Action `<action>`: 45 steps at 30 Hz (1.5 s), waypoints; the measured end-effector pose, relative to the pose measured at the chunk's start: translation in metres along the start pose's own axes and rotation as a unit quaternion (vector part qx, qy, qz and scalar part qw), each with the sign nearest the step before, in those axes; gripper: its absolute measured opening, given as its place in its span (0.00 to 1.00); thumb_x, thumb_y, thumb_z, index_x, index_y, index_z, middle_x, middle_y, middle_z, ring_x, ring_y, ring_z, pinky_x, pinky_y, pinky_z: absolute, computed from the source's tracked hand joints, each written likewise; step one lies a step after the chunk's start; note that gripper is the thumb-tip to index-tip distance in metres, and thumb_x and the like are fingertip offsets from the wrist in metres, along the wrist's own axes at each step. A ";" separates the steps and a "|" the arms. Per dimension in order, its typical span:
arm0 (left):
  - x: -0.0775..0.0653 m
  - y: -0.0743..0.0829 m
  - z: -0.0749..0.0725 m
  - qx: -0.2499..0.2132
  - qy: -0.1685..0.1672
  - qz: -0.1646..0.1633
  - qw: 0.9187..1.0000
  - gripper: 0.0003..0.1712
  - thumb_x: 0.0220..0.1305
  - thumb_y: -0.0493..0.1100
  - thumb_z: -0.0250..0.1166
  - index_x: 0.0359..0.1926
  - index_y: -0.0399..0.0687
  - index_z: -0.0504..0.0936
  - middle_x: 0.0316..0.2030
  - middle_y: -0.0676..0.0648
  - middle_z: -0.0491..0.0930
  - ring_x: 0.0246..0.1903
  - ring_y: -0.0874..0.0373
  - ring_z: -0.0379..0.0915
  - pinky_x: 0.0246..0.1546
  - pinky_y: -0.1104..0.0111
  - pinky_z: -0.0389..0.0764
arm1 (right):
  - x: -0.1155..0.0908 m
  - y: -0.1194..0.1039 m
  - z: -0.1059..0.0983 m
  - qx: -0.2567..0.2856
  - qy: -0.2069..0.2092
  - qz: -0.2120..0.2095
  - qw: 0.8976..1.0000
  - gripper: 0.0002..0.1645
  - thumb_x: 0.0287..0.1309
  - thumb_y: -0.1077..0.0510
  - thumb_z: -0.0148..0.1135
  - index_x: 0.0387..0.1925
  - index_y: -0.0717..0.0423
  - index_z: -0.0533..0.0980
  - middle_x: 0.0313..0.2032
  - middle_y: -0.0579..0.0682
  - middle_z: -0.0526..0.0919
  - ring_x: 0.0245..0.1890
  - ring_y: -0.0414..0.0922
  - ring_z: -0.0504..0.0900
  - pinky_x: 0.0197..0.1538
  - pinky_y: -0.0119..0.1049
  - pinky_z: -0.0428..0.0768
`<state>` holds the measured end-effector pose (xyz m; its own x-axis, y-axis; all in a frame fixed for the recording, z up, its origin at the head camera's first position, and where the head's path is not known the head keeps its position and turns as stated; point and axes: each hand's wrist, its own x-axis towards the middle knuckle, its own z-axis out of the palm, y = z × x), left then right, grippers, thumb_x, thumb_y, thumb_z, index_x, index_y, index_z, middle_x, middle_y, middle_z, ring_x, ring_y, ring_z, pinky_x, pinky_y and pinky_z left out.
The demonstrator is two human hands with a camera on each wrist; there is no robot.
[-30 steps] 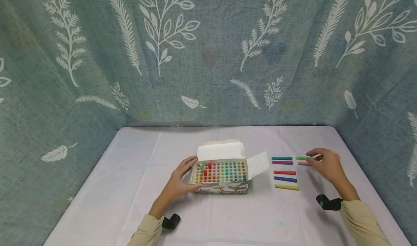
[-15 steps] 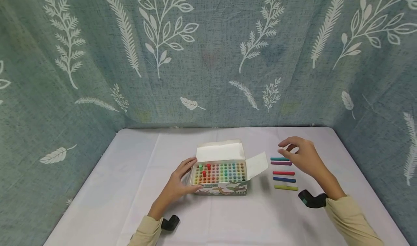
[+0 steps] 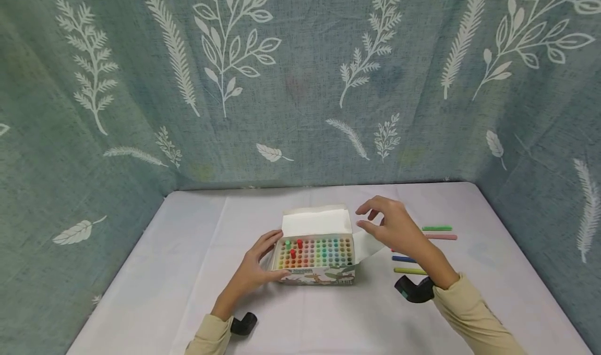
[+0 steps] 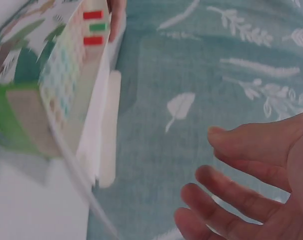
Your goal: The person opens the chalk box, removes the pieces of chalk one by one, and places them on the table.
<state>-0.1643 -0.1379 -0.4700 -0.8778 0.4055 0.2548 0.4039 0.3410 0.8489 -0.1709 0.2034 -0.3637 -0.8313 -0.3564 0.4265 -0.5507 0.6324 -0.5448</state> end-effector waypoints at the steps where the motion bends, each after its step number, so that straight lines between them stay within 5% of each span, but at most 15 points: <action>1: 0.000 -0.003 0.001 0.003 0.000 0.002 1.000 0.50 0.45 0.41 0.78 0.69 0.41 0.63 0.68 0.40 0.57 0.68 0.45 0.50 0.64 0.50 0.61 | 0.001 -0.002 0.003 0.004 -0.004 -0.005 1.000 0.09 0.51 0.64 0.69 0.37 0.54 0.82 0.36 0.45 0.82 0.33 0.44 0.79 0.28 0.32 0.78; 7: 0.001 -0.024 0.005 0.010 0.006 0.001 1.000 0.52 0.44 0.49 0.78 0.70 0.51 0.63 0.69 0.50 0.58 0.69 0.53 0.50 0.64 0.55 0.62 | 0.008 -0.016 0.019 0.033 -0.031 -0.039 0.998 0.11 0.51 0.64 0.70 0.39 0.54 0.81 0.37 0.44 0.81 0.34 0.45 0.78 0.28 0.31 0.77; 28: 0.001 -0.026 0.004 0.017 0.012 0.013 1.000 0.52 0.43 0.52 0.78 0.69 0.47 0.63 0.68 0.48 0.59 0.68 0.52 0.52 0.63 0.56 0.63 | 0.036 -0.044 0.078 0.053 -0.142 -0.057 0.987 0.13 0.52 0.66 0.68 0.42 0.58 0.79 0.41 0.52 0.80 0.37 0.50 0.79 0.32 0.32 0.79; 34: 0.000 -0.027 0.004 0.018 0.015 0.003 1.000 0.52 0.43 0.52 0.78 0.69 0.48 0.64 0.68 0.50 0.59 0.67 0.54 0.53 0.64 0.57 0.63 | 0.041 -0.044 0.097 0.046 -0.161 -0.070 0.983 0.12 0.52 0.66 0.68 0.41 0.61 0.79 0.40 0.54 0.81 0.35 0.49 0.78 0.37 0.42 0.80; 45: -0.002 -0.023 0.004 0.021 0.019 0.000 1.000 0.53 0.42 0.53 0.78 0.69 0.50 0.64 0.67 0.51 0.60 0.67 0.56 0.54 0.63 0.58 0.64 | 0.046 -0.043 0.125 0.024 -0.178 -0.061 0.982 0.10 0.52 0.71 0.64 0.38 0.61 0.81 0.37 0.55 0.79 0.34 0.48 0.80 0.33 0.33 0.79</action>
<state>-0.1706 -0.1430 -0.4916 -0.8868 0.3725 0.2735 0.4136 0.3758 0.8293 -0.1948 0.0738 -0.4115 -0.7278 -0.6511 0.2153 -0.6433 0.5394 -0.5433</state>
